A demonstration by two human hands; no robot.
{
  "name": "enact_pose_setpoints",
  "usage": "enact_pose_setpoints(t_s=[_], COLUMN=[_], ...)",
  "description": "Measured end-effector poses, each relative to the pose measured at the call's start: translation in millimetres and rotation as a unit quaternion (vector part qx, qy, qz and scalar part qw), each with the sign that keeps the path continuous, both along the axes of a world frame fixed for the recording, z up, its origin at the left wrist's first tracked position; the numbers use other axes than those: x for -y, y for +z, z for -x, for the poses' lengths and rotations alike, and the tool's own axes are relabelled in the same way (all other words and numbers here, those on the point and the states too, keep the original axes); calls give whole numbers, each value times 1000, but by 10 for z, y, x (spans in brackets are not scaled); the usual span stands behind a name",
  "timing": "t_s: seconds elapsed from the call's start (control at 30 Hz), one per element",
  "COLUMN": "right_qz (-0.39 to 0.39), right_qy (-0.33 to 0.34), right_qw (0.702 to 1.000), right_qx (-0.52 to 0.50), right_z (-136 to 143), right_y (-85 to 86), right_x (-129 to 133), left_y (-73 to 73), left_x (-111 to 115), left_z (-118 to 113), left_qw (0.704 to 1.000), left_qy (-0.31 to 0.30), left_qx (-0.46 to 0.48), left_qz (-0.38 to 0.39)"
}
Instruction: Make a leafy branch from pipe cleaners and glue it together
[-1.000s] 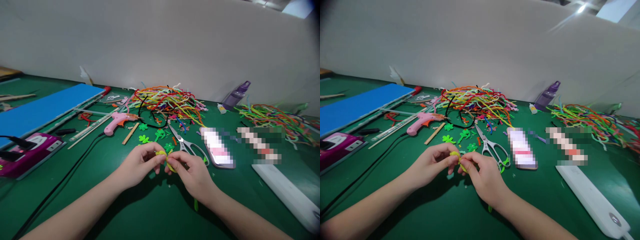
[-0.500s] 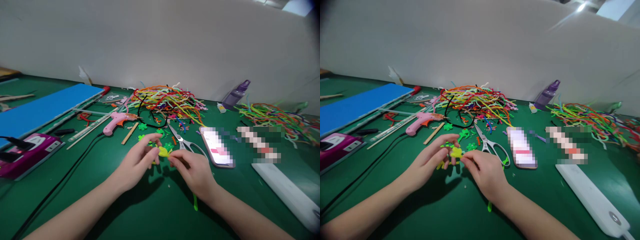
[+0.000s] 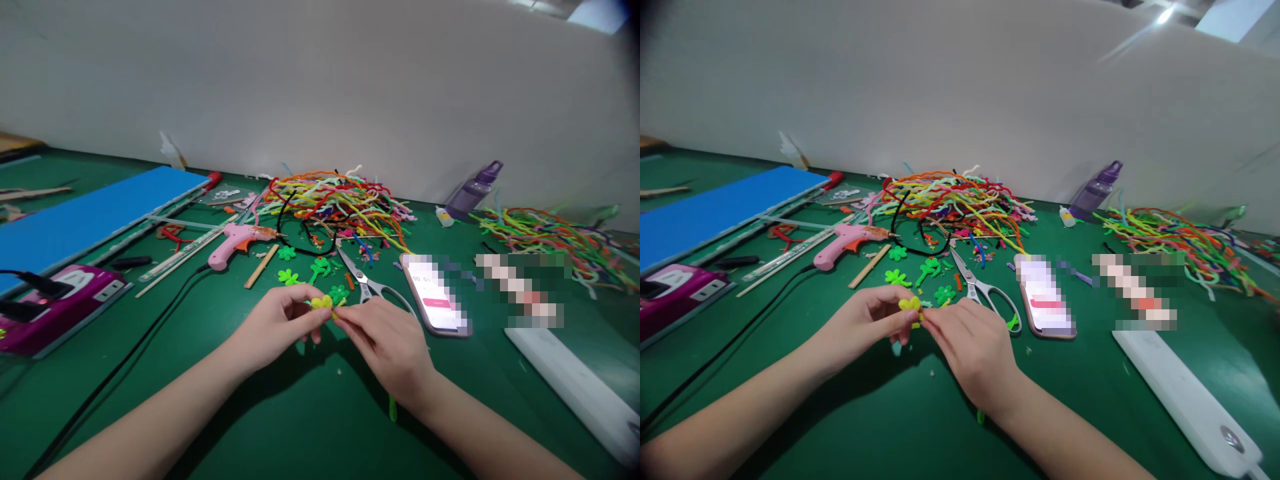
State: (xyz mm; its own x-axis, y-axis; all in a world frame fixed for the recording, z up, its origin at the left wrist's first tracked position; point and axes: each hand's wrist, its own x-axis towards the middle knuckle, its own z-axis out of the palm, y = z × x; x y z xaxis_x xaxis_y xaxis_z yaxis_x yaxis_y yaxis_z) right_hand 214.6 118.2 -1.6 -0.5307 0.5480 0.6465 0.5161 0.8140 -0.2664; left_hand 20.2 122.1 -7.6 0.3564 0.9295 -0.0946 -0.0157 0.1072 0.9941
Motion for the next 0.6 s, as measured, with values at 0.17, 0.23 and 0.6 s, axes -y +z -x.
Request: enact_pose_setpoints(t_s=[0.17,0.23,0.6], right_qz=[322,492,566], right_qy=[-23,7,33], right_qw=[942,858,799], right_qx=[-91,-145,-198], right_z=[51,67,94], right_y=[77,98,-5], right_x=[4,-8,-45], left_y=[18,33,47], left_x=[2,15,9], left_z=[15,6,-2], left_qw=[999,999,997], left_qy=[4,10,71], left_qx=[0,-3,-15], left_qz=[-32,-50,-18])
